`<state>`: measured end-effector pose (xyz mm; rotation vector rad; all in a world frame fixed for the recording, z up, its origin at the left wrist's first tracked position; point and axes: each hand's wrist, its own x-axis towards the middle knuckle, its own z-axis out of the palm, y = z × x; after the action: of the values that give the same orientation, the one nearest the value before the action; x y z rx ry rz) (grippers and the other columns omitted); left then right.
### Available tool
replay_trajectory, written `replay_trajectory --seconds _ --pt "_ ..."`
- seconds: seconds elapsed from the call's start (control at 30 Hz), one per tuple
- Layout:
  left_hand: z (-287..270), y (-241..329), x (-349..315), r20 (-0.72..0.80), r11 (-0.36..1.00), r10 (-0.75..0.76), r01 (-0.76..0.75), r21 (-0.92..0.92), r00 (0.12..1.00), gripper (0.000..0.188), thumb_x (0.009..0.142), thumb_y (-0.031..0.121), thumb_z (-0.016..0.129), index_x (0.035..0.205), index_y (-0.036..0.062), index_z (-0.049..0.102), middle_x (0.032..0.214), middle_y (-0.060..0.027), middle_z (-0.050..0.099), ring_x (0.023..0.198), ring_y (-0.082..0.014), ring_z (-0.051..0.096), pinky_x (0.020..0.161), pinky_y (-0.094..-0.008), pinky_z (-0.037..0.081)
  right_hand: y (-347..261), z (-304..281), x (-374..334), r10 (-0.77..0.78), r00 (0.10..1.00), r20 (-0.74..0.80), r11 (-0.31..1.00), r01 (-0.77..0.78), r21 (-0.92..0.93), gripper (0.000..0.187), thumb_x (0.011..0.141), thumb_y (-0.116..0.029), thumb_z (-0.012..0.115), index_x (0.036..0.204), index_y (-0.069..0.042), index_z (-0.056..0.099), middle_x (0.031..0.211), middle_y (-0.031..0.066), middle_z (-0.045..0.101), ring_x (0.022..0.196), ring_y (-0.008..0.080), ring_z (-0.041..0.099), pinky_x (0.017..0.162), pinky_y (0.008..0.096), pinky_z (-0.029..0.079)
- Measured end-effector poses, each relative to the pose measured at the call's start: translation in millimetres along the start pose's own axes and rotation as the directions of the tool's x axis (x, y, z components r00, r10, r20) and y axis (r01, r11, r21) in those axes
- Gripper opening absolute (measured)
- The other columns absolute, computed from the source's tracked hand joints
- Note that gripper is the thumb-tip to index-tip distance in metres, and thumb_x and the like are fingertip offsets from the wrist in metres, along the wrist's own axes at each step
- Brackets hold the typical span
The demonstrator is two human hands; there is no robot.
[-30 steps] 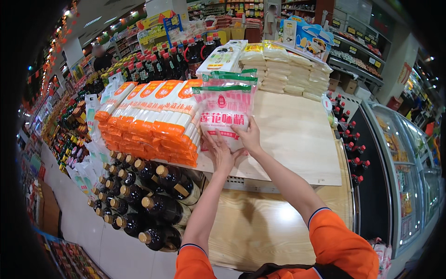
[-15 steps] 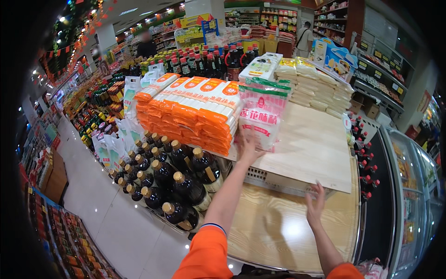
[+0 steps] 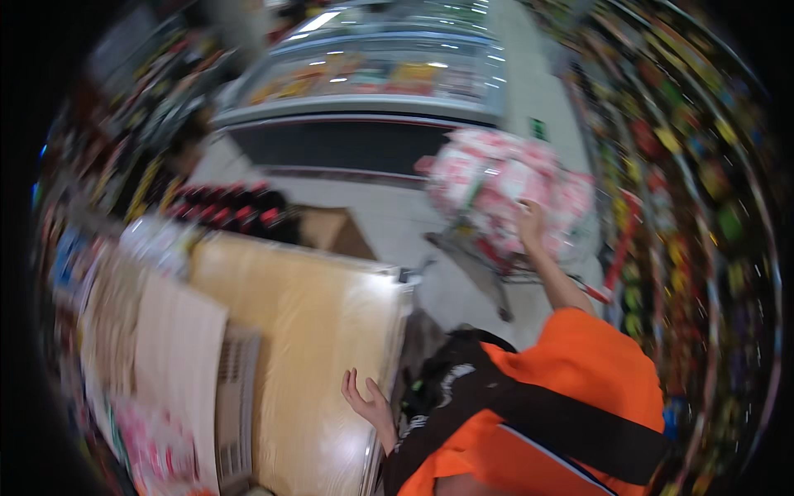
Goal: The person moves a shopping cart filled with packaged rice bags through a supermarket aisle, then repeatedly takes individual bags from the cart and places them onto a display shelf. The person continues this one-at-a-time restocking process for the duration of the clip.
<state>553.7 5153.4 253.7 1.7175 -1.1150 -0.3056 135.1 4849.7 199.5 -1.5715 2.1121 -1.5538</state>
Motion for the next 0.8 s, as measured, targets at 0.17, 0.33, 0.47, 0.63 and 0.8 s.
replay_trajectory --seconds 0.17,0.33,0.47,0.63,0.8 --pt "131.7 77.5 14.3 0.449 0.983 0.068 0.016 -0.182 0.891 0.023 0.083 0.004 0.057 0.106 -0.0007 0.058 0.105 -0.0144 0.058 0.099 -0.0275 0.055 0.088 -0.0345 0.041 128.2 -74.1 32.9 0.19 0.979 -0.07 0.947 -0.201 -0.252 0.027 0.074 -0.014 0.06 0.099 -0.004 0.059 0.104 0.0169 0.054 0.098 0.0317 0.051 0.091 0.0383 0.038" --pt "206.1 115.6 23.0 0.629 0.995 0.092 -0.042 -0.094 0.772 0.023 0.082 0.005 0.058 0.104 0.0025 0.06 0.097 -0.0148 0.062 0.092 -0.0279 0.059 0.081 -0.0337 0.045 145.8 -48.1 72.9 0.064 0.976 0.21 0.99 -0.035 -0.138 0.046 0.071 -0.029 0.071 0.109 -0.008 0.056 0.112 0.016 0.05 0.108 0.0308 0.048 0.093 0.0382 0.039" --pt "233.1 133.2 10.1 0.686 0.996 0.003 0.056 -0.064 0.728 0.024 0.081 0.007 0.059 0.105 0.003 0.06 0.099 -0.0155 0.062 0.091 -0.0297 0.06 0.079 -0.034 0.047 103.7 16.5 97.0 -0.203 0.855 0.477 0.966 0.255 -0.045 0.061 0.067 -0.038 0.073 0.117 -0.01 0.052 0.127 0.02 0.044 0.121 0.037 0.038 0.1 0.0446 0.032" --pt "255.4 135.2 -9.2 0.807 0.994 0.105 -0.089 -0.066 0.581 0.029 0.082 0.016 0.059 0.109 0.004 0.058 0.103 -0.0155 0.06 0.095 -0.0304 0.058 0.084 -0.0367 0.046 69.9 49.8 104.4 -0.276 0.84 0.467 0.903 0.392 -0.172 0.041 0.07 -0.024 0.067 0.11 -0.018 0.061 0.115 0.0173 0.055 0.111 0.0353 0.045 0.095 0.0482 0.033" --pt "254.3 147.8 -17.8 0.771 0.999 -0.035 0.038 0.014 0.636 0.029 0.085 0.018 0.055 0.111 0.0053 0.057 0.103 -0.014 0.061 0.093 -0.0307 0.058 0.083 -0.0378 0.046 171.7 33.8 131.4 -0.307 0.928 0.212 0.952 0.298 0.072 0.034 0.078 -0.001 0.051 0.111 0.0 0.06 0.108 0.017 0.062 0.101 0.0298 0.059 0.088 0.0353 0.046"
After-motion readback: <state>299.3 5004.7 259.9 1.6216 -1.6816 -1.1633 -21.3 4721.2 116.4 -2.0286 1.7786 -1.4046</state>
